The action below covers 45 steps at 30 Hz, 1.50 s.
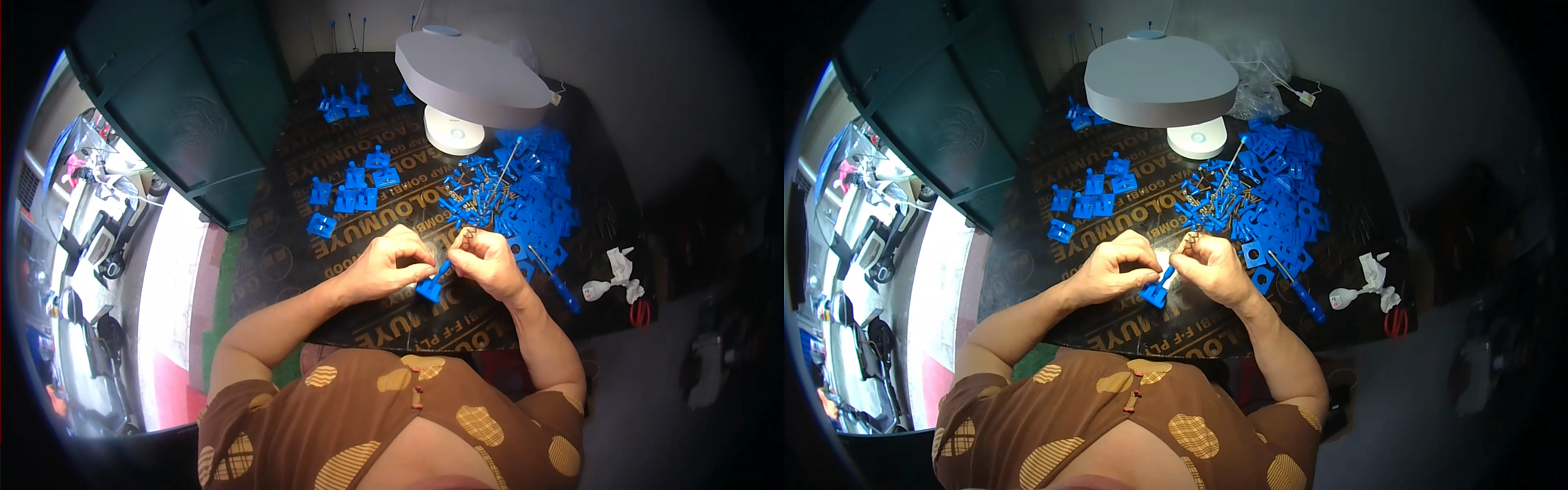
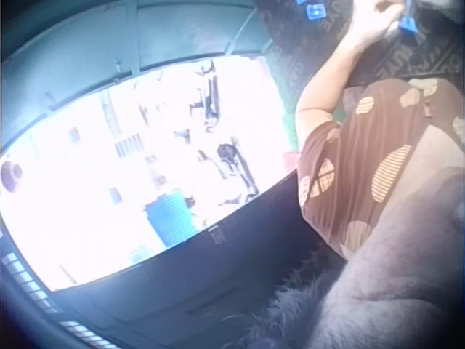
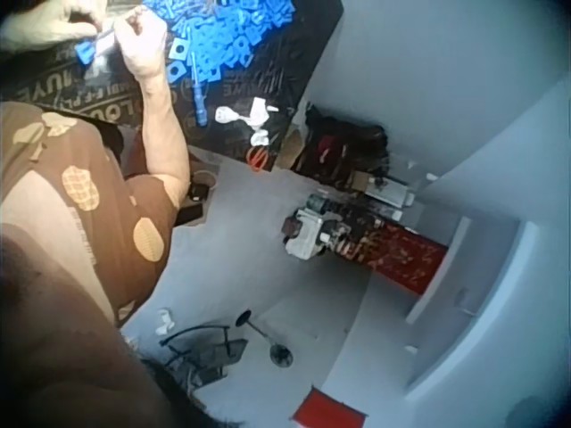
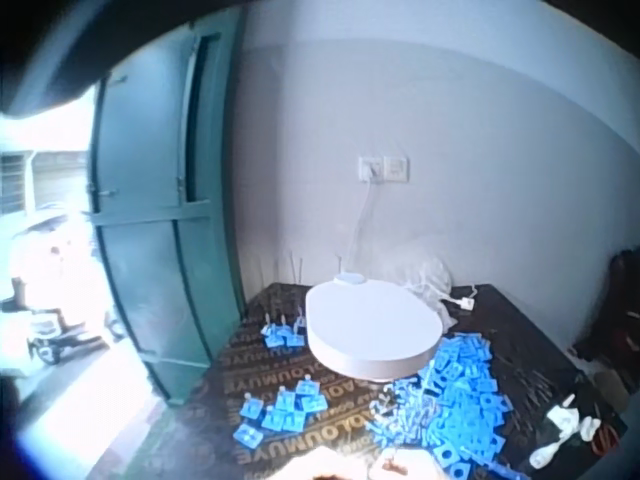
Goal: The person picks up a blue plastic piece and a metal spring, then inserts the spring into the plastic piece by hand. They pick up a blue plastic pin and push it into the assembly, then place the completed unit onto the table.
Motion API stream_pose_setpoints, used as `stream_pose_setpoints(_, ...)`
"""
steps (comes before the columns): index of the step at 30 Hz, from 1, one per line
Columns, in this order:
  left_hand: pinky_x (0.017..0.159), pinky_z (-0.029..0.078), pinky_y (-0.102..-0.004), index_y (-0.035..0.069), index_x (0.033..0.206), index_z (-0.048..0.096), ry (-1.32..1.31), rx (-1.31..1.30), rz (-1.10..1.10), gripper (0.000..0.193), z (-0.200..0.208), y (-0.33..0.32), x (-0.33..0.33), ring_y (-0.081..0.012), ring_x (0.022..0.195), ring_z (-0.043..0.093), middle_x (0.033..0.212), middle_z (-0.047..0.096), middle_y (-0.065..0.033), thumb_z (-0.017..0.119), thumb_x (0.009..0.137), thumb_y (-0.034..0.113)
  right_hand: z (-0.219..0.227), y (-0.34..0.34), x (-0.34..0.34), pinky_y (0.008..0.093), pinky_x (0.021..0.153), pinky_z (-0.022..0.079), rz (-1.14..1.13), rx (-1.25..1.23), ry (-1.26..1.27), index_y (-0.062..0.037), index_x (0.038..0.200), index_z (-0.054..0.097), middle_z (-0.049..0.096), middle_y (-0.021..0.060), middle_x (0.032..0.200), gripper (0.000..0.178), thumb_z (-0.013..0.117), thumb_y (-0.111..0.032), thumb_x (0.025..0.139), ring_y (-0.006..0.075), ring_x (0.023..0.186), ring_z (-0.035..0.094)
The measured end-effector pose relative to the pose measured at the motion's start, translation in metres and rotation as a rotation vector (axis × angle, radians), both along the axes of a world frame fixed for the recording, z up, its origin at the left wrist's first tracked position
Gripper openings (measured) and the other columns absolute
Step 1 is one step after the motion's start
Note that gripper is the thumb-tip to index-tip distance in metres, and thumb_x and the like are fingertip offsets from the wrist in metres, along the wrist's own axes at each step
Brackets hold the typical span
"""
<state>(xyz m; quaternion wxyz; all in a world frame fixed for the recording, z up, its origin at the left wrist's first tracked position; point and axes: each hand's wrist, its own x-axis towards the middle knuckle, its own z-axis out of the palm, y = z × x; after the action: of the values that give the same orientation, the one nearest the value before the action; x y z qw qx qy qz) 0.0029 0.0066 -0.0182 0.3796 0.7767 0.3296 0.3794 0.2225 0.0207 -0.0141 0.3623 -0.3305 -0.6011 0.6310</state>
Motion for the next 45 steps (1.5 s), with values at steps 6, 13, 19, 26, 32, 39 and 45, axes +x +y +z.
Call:
stream_pose_setpoints(6,0.080,0.044,-0.0333,0.007,0.082,0.069,0.028,-0.072,-0.035,0.012,-0.004,-0.004,0.005,-0.0195,0.089,0.053,0.081,0.063,-0.0041,0.074,0.074,0.015,0.002,-0.006,-0.002,0.0216,0.066,0.046,0.113,0.039,-0.038,0.0021,0.096,0.062,0.062,0.0000,0.085,0.010,0.060,-0.005,0.088,0.0046,0.075,0.055)
stream_pose_setpoints(13,0.084,0.039,-0.0345,0.006,0.077,0.066,0.108,-0.118,-0.043,0.016,-0.001,-0.008,0.009,-0.0194,0.093,0.048,0.082,0.058,-0.0039,0.077,0.074,0.017,-0.001,-0.005,-0.001,0.0210,0.063,0.045,0.128,0.078,-0.059,0.0013,0.090,0.060,0.061,0.0000,0.081,0.007,0.060,-0.005,0.089,0.0038,0.073,0.054)
stream_pose_setpoints(19,0.079,0.042,-0.0348,0.006,0.072,0.062,0.108,-0.083,0.017,0.017,-0.004,-0.015,0.012,-0.0213,0.090,0.049,0.078,0.059,-0.0034,0.074,0.073,0.017,-0.001,-0.007,-0.006,0.0207,0.059,0.043,0.113,0.110,-0.032,0.0004,0.087,0.060,0.060,-0.0005,0.076,0.007,0.059,-0.006,0.089,0.0031,0.068,0.052)
stream_pose_setpoints(26,0.076,0.043,-0.0344,0.004,0.073,0.062,0.040,-0.105,0.075,0.013,-0.005,-0.039,0.007,-0.0212,0.086,0.051,0.078,0.060,-0.0056,0.072,0.073,0.012,0.000,-0.006,-0.003,0.0172,0.052,0.036,0.154,0.125,0.005,-0.0005,0.091,0.061,0.059,0.0014,0.071,0.022,0.058,-0.022,0.094,0.0027,0.059,0.047)
stream_pose_setpoints(32,0.081,0.043,-0.0358,0.002,0.075,0.060,0.003,0.002,0.146,0.013,0.008,-0.056,-0.015,-0.0234,0.092,0.053,0.080,0.060,-0.0063,0.072,0.072,0.006,-0.002,-0.005,0.001,0.0165,0.049,0.034,0.161,0.118,0.031,0.0010,0.097,0.062,0.059,0.0025,0.069,0.034,0.055,-0.032,0.096,0.0027,0.055,0.043)
stream_pose_setpoints(39,0.080,0.044,-0.0314,0.000,0.078,0.060,0.045,0.213,0.501,0.012,0.039,-0.037,-0.072,-0.0193,0.087,0.054,0.085,0.057,-0.0068,0.071,0.074,0.004,-0.003,-0.003,-0.003,0.0166,0.049,0.033,0.165,0.150,0.011,0.0012,0.097,0.062,0.059,0.0030,0.069,0.030,0.054,-0.028,0.096,0.0025,0.054,0.043)
stream_pose_setpoints(45,0.072,0.041,-0.0285,-0.002,0.071,0.057,0.153,0.356,0.769,0.017,0.054,0.024,-0.124,-0.0160,0.081,0.051,0.079,0.057,-0.0072,0.069,0.077,0.008,0.000,-0.005,-0.003,0.0165,0.049,0.032,0.148,0.134,-0.004,0.0013,0.096,0.062,0.058,0.0024,0.068,0.025,0.053,-0.022,0.096,0.0020,0.053,0.042)
